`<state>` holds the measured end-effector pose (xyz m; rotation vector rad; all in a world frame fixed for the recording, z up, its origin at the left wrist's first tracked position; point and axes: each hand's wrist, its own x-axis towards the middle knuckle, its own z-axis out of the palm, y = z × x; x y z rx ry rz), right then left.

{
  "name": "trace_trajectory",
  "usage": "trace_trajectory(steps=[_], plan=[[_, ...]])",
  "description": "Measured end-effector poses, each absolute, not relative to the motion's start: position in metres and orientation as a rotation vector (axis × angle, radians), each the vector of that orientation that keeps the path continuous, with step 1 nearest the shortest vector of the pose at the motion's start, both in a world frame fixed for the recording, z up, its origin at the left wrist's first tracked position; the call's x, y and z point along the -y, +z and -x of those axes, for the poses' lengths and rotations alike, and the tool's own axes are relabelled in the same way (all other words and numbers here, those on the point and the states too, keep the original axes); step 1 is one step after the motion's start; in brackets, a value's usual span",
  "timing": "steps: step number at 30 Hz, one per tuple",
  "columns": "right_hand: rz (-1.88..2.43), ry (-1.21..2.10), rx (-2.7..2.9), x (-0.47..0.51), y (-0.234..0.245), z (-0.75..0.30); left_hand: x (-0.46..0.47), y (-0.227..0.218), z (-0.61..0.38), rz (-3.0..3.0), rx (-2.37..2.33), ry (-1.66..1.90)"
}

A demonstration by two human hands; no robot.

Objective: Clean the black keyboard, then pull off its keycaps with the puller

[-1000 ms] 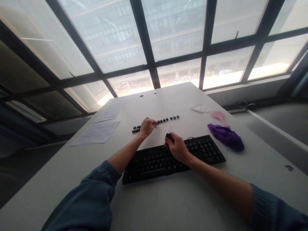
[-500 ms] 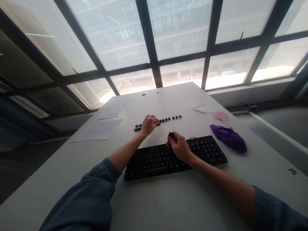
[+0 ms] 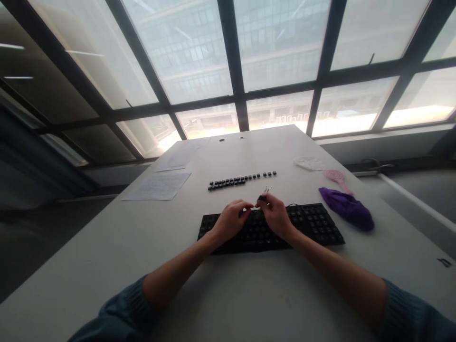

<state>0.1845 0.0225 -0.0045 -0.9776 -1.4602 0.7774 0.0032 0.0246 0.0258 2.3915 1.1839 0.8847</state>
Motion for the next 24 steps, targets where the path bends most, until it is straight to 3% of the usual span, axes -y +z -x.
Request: trace_trajectory(steps=[24], plan=[[1.04,0.772,1.604,-0.026,-0.01,-0.187,-0.021,0.002,-0.003,-2.407,-1.197,0.917]])
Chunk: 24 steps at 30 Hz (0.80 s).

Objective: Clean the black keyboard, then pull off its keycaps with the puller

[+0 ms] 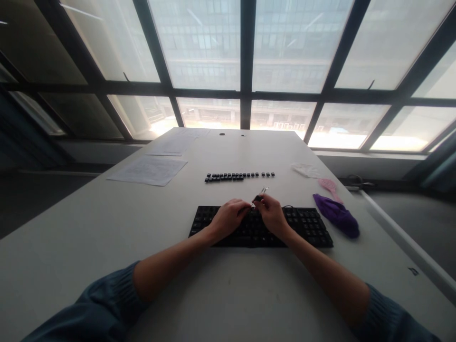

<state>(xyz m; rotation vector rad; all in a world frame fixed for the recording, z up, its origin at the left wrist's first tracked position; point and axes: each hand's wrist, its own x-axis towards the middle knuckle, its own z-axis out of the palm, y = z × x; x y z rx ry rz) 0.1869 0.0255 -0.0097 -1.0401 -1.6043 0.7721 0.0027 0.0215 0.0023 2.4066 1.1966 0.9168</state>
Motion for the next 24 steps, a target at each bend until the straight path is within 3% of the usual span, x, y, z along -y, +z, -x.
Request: trace_trajectory(steps=[13,24], plan=[[1.048,0.644,1.609,-0.02,-0.005,-0.188,-0.025,0.001,-0.002,-2.38,-1.129,0.952],[0.907,0.825,1.726,-0.022,0.003,-0.196,-0.023,0.002,-0.002,-2.489,-1.154,0.863]])
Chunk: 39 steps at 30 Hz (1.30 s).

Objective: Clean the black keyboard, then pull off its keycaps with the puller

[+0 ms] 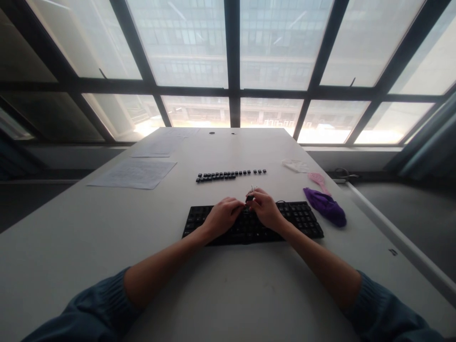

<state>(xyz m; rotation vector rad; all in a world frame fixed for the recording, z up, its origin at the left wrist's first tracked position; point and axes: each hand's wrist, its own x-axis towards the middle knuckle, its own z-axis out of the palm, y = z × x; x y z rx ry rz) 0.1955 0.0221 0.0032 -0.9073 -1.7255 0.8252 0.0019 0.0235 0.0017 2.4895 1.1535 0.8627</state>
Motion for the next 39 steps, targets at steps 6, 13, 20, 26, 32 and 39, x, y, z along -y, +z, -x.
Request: trace_trajectory(steps=[6,13,20,26,32,39], plan=[[0.901,0.771,1.753,-0.023,0.0,-0.197,-0.021,0.006,-0.003,-2.533,-1.181,0.818],[0.963,0.742,1.843,-0.026,-0.005,-0.196,-0.019,0.006,-0.003,-2.533,-1.178,0.812],[0.957,0.635,1.846,-0.022,-0.006,-0.194,-0.022,0.018,-0.006,-2.553,-1.127,0.693],[0.996,0.622,1.809,-0.021,-0.008,-0.195,-0.033,0.024,-0.017,-2.537,-1.175,0.532],[0.952,0.62,1.813,-0.02,-0.006,-0.194,-0.038,0.014,-0.015,-2.493,-1.149,0.608],[0.926,0.622,1.798,-0.02,-0.005,-0.194,-0.035,0.002,-0.014,-2.516,-1.145,0.709]])
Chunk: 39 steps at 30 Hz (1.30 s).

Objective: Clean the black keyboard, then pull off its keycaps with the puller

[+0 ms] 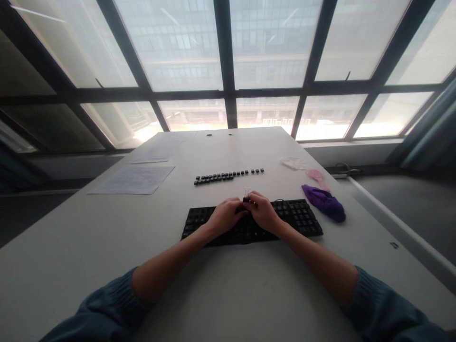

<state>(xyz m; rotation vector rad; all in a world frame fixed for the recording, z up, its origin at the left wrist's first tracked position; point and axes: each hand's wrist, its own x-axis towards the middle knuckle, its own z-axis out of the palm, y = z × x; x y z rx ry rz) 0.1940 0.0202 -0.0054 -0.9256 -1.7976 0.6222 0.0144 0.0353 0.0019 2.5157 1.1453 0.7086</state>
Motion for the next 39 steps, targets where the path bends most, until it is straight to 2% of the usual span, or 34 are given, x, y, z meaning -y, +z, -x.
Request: trace_trajectory(steps=[30,39], plan=[[0.849,0.641,1.774,-0.0186,-0.0064,-0.1959,-0.0262,0.0055,-0.0183,-2.683,-1.214,0.621],[0.957,0.69,1.604,-0.0225,-0.011,-0.1978,-0.027,0.0032,-0.0186,-2.575,-1.247,0.747]])
